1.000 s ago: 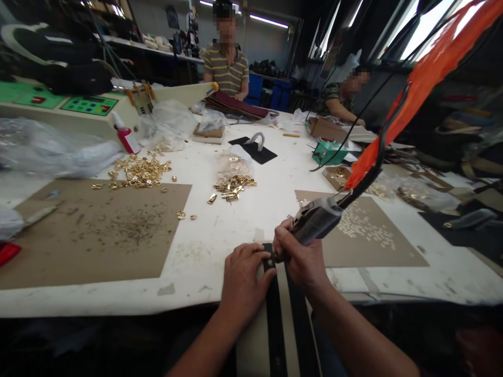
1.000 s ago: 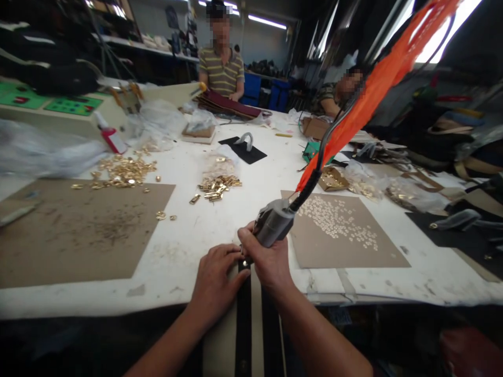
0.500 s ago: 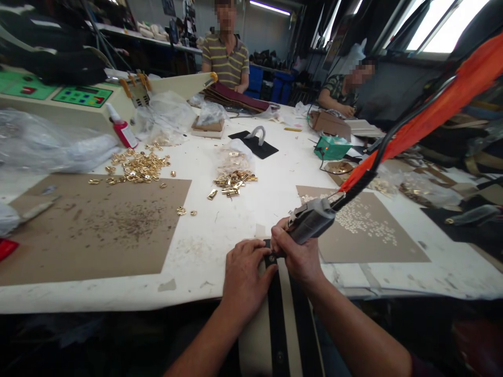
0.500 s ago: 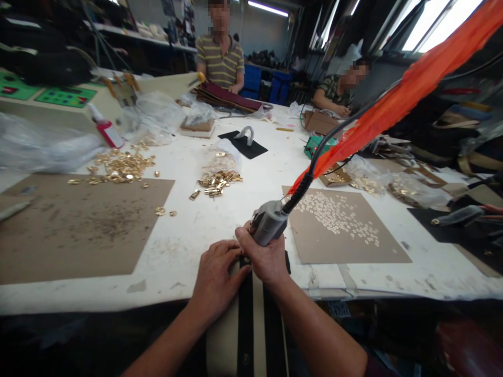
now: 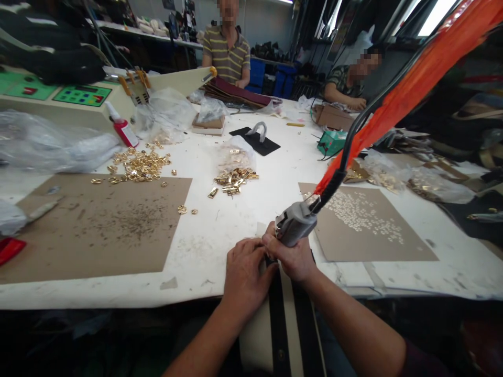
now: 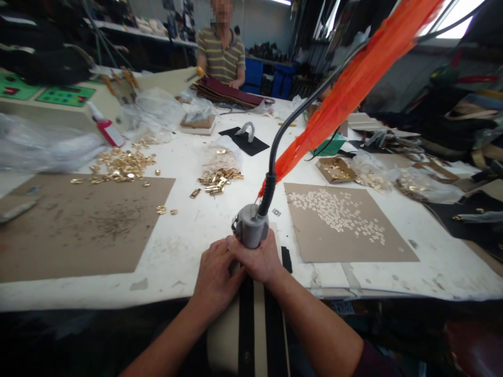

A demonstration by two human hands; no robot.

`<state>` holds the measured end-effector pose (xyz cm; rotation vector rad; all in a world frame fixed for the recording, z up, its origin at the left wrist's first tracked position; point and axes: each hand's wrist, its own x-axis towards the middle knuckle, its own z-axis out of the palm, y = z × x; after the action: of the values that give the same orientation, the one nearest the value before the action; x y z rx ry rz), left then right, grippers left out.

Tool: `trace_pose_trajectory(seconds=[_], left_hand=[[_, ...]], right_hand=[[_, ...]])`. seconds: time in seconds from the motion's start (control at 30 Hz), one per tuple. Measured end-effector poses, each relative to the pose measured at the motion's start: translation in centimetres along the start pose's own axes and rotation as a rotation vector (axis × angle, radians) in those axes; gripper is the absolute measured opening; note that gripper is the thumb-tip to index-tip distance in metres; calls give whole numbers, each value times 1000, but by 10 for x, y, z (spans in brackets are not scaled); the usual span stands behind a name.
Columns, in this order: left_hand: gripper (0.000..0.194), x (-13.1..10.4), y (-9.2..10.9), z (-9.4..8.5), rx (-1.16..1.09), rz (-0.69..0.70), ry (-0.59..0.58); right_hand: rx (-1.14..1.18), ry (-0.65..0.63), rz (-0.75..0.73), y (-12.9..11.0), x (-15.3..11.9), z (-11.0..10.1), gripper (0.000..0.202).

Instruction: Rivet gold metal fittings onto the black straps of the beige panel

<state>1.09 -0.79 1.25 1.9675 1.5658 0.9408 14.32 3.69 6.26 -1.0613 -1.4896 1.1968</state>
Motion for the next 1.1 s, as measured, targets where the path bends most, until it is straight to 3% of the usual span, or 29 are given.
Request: trace_pose_trajectory(seconds=[0.2,0.37,0.5,0.6,0.7,0.87,1.0,1.1], left_hand=[[26,0,3,-2,53,-5,-20],[21,-1,3,-2,77,40,-1],[24,-1,-1,0,101,47,47],[25,-1,-6,1,113,59,66],[25,1,-17,1,160,84,73],[26,7,-34,3,242,226,96],[27,2,-29,3,259,273,163],[30,-6,-24,2,243,268,181]], right_hand=[[-4,44,38,4,-1,3,30],[180,38,86,-16,-3,1,36],[282,140,35,-39,-20,-22,48],[108,312,128,-47,-50,-57,59],[-207,415,233,-32,-89,-96,61],[-444,495,247,31,-145,-144,77],[-554,577,234,59,-176,-160,78],[-652,777,49,60,-191,-158,74]])
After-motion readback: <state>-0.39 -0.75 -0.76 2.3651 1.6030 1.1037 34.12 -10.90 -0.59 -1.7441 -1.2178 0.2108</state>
